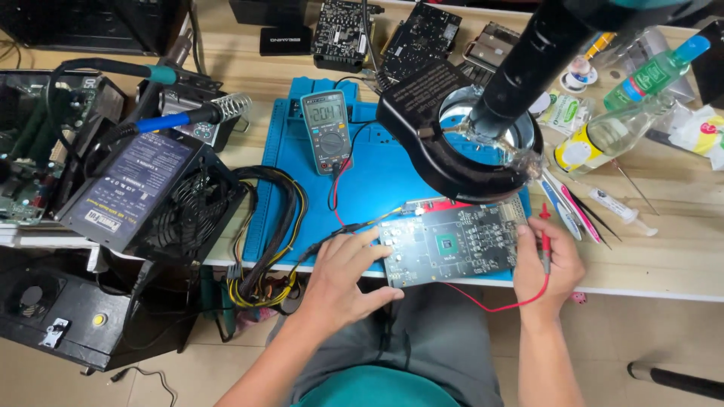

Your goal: Testing a graphics card circuit board using a multimeter and probes under a magnifying lens to diagnose issues.

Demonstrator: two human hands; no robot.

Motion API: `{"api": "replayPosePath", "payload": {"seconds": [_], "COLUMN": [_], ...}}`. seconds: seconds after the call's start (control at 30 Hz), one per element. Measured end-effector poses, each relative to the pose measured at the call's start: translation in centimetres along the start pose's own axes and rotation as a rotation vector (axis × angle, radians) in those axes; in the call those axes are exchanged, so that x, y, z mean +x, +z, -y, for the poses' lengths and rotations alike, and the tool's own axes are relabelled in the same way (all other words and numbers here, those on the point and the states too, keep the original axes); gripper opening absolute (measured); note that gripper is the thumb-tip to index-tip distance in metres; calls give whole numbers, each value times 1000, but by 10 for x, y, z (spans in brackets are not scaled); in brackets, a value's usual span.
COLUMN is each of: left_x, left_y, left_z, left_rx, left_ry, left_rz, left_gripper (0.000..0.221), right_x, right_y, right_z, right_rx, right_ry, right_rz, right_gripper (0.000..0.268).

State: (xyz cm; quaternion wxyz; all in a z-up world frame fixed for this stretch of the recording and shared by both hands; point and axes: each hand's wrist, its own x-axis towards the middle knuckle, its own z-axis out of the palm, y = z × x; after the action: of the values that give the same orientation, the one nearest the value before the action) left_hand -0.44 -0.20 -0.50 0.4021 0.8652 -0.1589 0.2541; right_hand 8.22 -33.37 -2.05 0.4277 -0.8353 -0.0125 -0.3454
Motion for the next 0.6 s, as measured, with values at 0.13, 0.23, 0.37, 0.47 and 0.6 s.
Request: {"api": "replayPosePath", "payload": {"seconds": [0.13,0.23,0.37,0.47,0.6], "left_x": [5,7,13,12,11], "left_y": [5,2,3,5,8], "left_z": [0,-2,-4,-4,-7], "left_rx": [-2,103,107,128,193], "left_ry": [1,-61,-110,-134,-138], "left_rz": [26,206,265,266,258], "left_gripper": [62,66,68,70,74], "right_x": [0,3,6,8,9], "right_y": [0,-4,-4,-4,-4], "right_z": [-7,18,18,17,17], "right_rx": [14,0,-25,-16,6], "right_ry": [2,112,93,67,74], "right_rz": [-50,11,25,39,60], "right_gripper": [19,17,18,19,19]}}
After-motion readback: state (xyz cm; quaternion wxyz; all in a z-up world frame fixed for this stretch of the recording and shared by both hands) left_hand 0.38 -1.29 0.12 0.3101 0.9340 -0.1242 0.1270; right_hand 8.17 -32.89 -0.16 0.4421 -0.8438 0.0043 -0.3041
